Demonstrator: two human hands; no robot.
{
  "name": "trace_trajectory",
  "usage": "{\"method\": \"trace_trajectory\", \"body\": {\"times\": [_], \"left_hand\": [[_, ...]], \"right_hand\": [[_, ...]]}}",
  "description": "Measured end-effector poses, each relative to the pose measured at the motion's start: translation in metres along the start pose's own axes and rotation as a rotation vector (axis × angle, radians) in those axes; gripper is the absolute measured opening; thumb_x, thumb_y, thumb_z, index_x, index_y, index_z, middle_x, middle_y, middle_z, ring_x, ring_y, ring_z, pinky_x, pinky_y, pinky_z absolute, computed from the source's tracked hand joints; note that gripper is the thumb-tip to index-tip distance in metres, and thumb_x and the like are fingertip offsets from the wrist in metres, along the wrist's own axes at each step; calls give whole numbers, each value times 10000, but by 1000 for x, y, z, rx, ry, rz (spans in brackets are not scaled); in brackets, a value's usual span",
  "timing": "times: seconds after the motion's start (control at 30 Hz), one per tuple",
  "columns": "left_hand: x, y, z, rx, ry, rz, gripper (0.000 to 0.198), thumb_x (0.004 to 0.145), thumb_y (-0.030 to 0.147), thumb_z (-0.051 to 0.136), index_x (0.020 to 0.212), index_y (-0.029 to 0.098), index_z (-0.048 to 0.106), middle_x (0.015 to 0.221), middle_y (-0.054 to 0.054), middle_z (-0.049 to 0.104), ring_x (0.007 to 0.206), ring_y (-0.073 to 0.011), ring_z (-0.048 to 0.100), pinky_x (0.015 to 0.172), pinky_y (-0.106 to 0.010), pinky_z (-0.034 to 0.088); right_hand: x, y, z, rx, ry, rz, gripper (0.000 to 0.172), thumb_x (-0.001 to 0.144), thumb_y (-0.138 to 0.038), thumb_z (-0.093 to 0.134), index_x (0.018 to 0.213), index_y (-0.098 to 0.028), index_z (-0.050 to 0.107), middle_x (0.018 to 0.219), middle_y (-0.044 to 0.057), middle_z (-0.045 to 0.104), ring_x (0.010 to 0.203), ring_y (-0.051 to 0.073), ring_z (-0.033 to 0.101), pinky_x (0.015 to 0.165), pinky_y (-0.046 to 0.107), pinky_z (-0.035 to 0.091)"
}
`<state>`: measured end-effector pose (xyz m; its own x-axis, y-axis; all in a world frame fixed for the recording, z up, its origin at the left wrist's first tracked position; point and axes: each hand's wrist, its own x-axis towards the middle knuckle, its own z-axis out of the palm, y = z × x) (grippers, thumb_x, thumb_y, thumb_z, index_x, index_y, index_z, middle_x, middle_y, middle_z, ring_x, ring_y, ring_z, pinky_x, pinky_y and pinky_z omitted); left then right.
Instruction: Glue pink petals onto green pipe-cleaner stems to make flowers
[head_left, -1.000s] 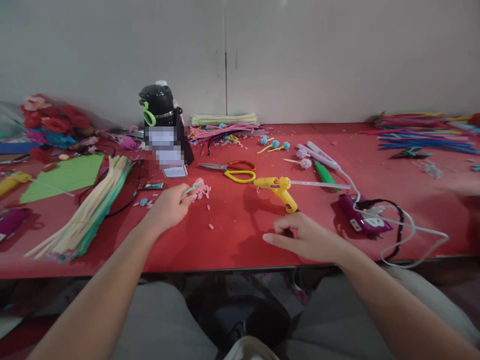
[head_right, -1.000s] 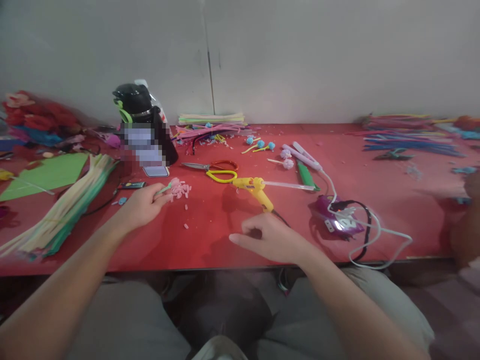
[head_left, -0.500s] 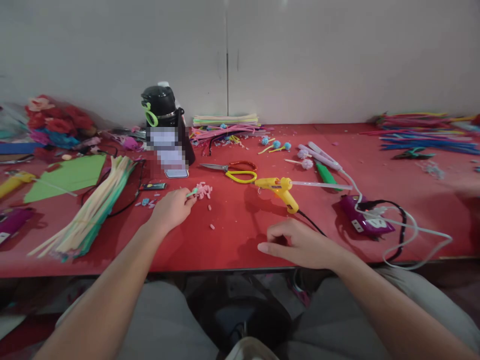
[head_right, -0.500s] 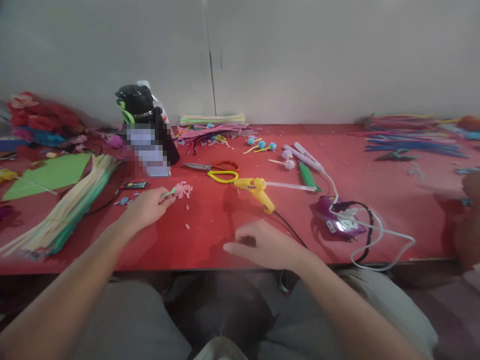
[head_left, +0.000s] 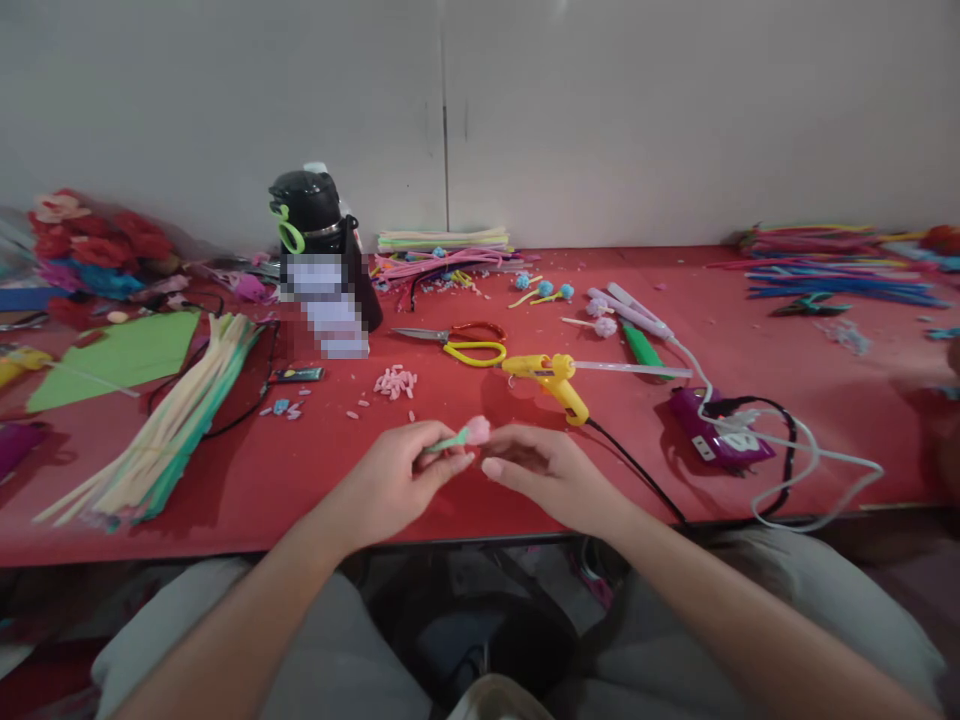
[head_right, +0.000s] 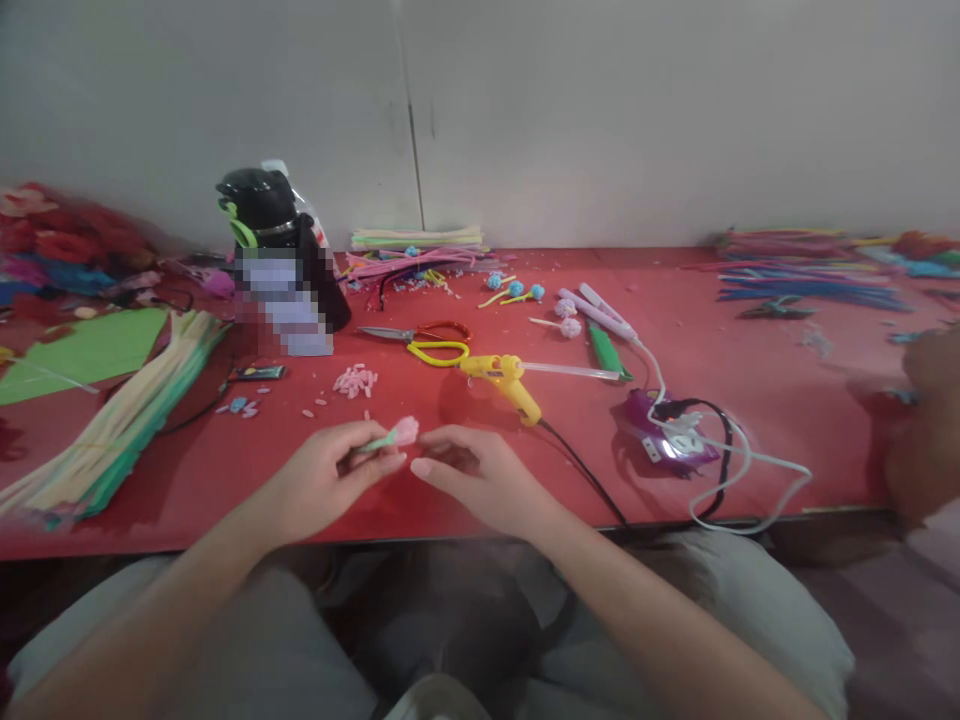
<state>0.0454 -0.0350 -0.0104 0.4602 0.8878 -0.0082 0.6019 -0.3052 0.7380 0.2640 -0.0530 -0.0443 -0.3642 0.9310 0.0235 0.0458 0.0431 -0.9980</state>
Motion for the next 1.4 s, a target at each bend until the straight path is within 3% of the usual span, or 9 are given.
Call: {"method": "trace_trajectory", "body": {"times": [0.2,0.57,1.0,1.23,1.4], "left_hand": [[-5,8,7,80,-74,123,231,991,362,522,840,194,569,766,21,558,672,-124,488,628,-257,371],[-5,6,11,142,-28,166,213,999,385,530,970,196,623,804,12,567,696,-131,497,659,-269,376],[-7,12,12,-128,-34,223,299,984,303,532,711,187,502,685,27,415,611,-111,398,571,-263,311],[-6,11,12,-74,-19,188,325,968,292,548,683,185,436,672,36,403,612,-106,392,574,-262,306],[-6,16,11,-139,-39,189,340,929,271,560,638,185,405,654,29,401,591,-108,374,549,-263,296]], "right_hand": [[-2,2,8,196,-68,51,268,868,-448,718,883,-180,711,805,25,699,736,147,661,729,304,552],[-3,3,11,283,148,100,288,736,-420,836,774,-184,675,747,-10,634,693,121,554,700,277,457],[-8,-1,6,262,-110,40,296,880,-464,705,876,-170,674,787,11,596,727,131,529,725,284,462],[-7,-1,1,156,-73,22,239,863,-415,731,875,-182,679,879,40,666,829,166,593,811,315,482],[-8,-7,1,138,-148,-24,244,903,-425,681,893,-181,667,860,34,652,837,170,589,809,313,484]]}}
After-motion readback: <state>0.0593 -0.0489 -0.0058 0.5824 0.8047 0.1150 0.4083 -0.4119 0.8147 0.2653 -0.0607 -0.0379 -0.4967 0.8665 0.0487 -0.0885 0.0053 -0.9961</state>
